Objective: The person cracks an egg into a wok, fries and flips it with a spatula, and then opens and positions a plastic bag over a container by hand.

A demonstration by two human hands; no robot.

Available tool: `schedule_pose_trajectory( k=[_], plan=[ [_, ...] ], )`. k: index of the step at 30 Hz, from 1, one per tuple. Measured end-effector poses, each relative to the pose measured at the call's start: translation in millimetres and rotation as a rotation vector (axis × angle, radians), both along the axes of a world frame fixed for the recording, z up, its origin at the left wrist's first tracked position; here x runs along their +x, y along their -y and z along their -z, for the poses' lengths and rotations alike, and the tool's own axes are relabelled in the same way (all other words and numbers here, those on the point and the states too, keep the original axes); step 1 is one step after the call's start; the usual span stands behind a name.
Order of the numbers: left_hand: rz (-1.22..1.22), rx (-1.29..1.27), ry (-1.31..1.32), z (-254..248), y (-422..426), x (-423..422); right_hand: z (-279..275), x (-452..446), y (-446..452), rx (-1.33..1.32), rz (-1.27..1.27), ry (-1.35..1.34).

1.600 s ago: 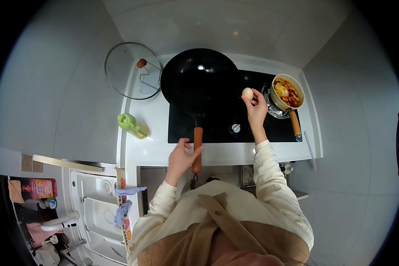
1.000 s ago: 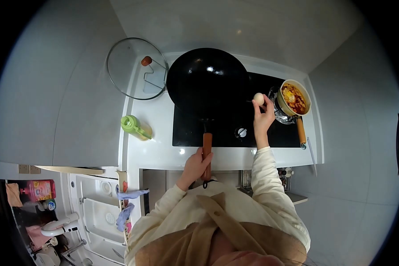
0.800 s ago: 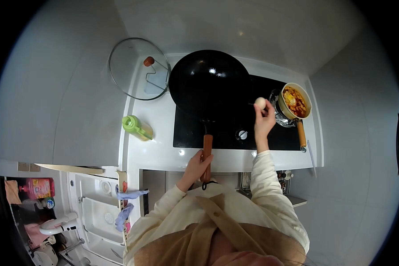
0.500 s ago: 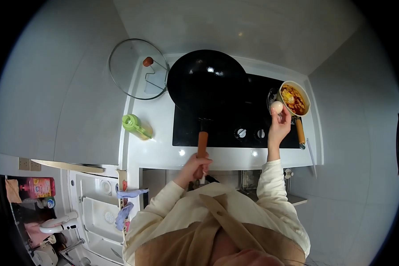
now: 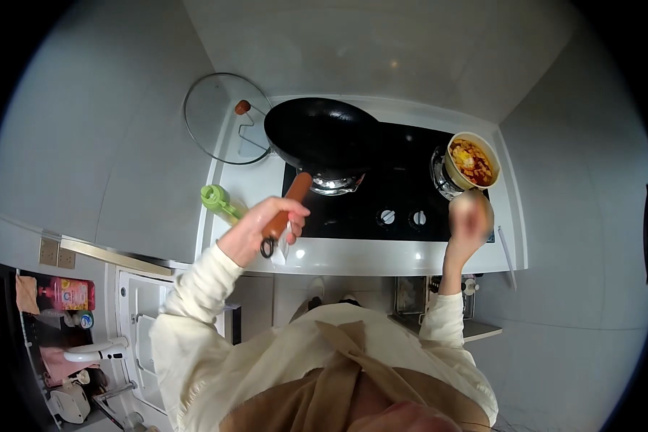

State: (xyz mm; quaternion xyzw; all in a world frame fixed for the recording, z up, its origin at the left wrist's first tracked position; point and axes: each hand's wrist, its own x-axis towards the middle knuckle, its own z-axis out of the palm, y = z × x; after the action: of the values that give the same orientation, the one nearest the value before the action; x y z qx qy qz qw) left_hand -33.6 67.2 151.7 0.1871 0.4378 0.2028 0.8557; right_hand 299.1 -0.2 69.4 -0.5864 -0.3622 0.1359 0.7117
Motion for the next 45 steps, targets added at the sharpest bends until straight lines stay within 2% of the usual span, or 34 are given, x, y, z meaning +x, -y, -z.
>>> schedule_pose_trajectory(
  k=[3, 7, 11, 13, 15, 19, 24, 31, 33, 35, 39, 41, 44, 45],
  plan=[
    [-0.026, -0.161, 0.133, -21, -10, 7, -5, 4, 11, 0.029, -0.031, -0.010],
    [-0.105, -0.206, 0.346, -20, -1, 17, -4, 15, 22, 0.061, -0.078, -0.018],
    [-0.152, -0.192, 0.574, 26, 21, 20, -2, 24, 32, 0.074, -0.083, 0.003],
    [-0.240, -0.090, 0.553, 47, 46, 30, -4, 24, 33, 0.077, -0.068, 0.021],
    [-0.179, -0.033, 0.604, 102, 56, 36, -2, 28, 30, 0.087, -0.088, 0.026],
    [-0.205, 0.228, 0.398, 150, 74, 56, -1, 26, 18, 0.063, -0.130, 0.037],
    [-0.188, 0.325, 0.235, 179, 75, 53, 19, 18, -23, 0.034, -0.232, 0.056],
    [-0.182, 0.340, 0.086, 171, 67, 45, 69, 13, -104, -0.156, -0.337, 0.198],
    [-0.181, 0.337, 0.078, 167, 68, 43, 96, 6, -132, -0.102, -0.353, 0.236],
    [-0.179, 0.292, 0.100, 163, 74, 43, 96, -7, -141, -0.101, -0.301, 0.406],
    [-0.189, 0.226, 0.171, 155, 78, 42, 116, -10, -155, -0.012, -0.251, 0.305],
    [-0.181, 0.202, 0.201, 153, 78, 40, 123, -13, -149, -0.072, -0.264, 0.305],
    [-0.158, 0.177, 0.223, 150, 76, 35, 85, -23, -130, -0.117, -0.174, 0.342],
    [-0.153, 0.169, 0.226, 151, 75, 34, 77, -26, -130, -0.024, -0.167, 0.325]
  ],
)
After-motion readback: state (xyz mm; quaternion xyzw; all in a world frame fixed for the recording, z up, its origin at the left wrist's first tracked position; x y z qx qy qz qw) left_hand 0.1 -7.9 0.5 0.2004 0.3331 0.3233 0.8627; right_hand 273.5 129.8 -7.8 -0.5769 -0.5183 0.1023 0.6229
